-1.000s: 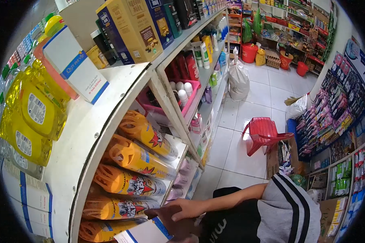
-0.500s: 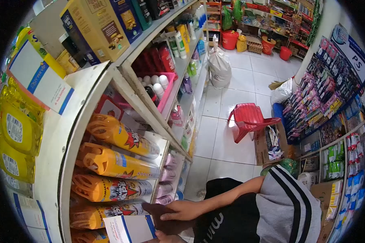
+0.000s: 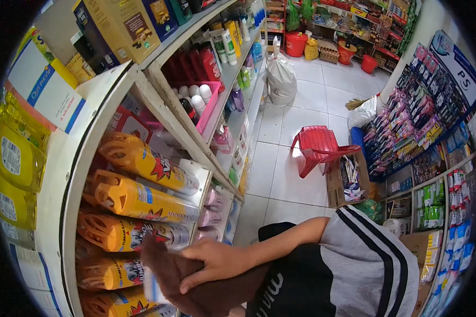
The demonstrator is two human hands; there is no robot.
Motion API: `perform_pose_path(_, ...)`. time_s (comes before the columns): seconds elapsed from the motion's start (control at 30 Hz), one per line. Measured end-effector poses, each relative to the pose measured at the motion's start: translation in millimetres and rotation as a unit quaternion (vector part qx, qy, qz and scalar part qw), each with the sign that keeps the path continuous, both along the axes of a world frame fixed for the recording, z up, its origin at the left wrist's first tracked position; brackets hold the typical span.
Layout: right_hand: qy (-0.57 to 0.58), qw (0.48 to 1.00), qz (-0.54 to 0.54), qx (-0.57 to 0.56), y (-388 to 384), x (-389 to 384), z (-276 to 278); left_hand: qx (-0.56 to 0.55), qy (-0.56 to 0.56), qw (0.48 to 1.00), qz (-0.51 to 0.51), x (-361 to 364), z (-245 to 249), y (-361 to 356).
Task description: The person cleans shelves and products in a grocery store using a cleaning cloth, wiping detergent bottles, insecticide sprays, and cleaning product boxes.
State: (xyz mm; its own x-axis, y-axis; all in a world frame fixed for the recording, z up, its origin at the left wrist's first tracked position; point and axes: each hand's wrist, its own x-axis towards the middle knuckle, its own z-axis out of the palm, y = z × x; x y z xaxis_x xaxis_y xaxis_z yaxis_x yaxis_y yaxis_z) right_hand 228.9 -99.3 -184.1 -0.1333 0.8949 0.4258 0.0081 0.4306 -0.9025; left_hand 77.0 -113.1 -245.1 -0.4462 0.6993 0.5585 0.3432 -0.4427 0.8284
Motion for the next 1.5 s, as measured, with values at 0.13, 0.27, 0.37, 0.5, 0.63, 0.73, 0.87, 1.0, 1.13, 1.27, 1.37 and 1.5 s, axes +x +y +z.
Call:
perform_pose_path(0.13, -0.036, 0.996, 0.082, -0.004, -10, -24, -26, -0.017, 0.009, 1.000, 0.006, -5, -5, 0)
perform_pose_path(0.27, -0.001, 0.987, 0.158, 0.036, -4, -29, -35, -0.024, 0.014, 1.000, 0.008, -7, -9, 2)
perform_pose_path(0.37, 0.047, 0.979, 0.184, 0.081, 6, -28, -26, -0.027, 0.023, 0.999, 0.009, -9, -9, 2)
perform_pose_path(0.5, -0.001, 0.971, 0.193, 0.141, 18, -30, -14, -0.027, 0.024, 0.999, 0.003, -8, -9, 4)
perform_pose_path(0.63, 0.015, 0.971, 0.211, 0.107, 4, -25, -16, -0.034, 0.029, 0.999, 0.001, -7, -8, 5)
perform_pose_path(0.73, 0.041, 0.978, 0.179, 0.100, 0, -21, -26, -0.038, 0.031, 0.999, 0.001, -6, -7, 7)
perform_pose_path(0.87, 0.053, 0.980, 0.191, 0.027, -2, -13, -45, -0.042, 0.038, 0.998, 0.001, -3, -8, 7)
perform_pose_path(1.0, 0.083, 0.976, 0.200, -0.020, -5, -4, -56, -0.050, 0.047, 0.998, 0.002, -1, -10, 8)
perform_pose_path(1.13, 0.151, 0.946, 0.195, -0.209, -16, -2, -61, -0.056, 0.050, 0.997, 0.004, -2, -10, 8)
perform_pose_path(1.27, 0.174, 0.896, 0.202, -0.355, -17, -3, -76, -0.073, 0.063, 0.995, 0.006, -6, -15, 3)
perform_pose_path(1.37, 0.172, 0.861, 0.221, -0.425, -19, 3, -80, -0.090, 0.069, 0.993, 0.005, -10, -20, 0)
perform_pose_path(1.5, 0.145, 0.921, 0.156, -0.328, -24, 9, -90, -0.119, 0.085, 0.989, 0.005, -17, -32, -7)
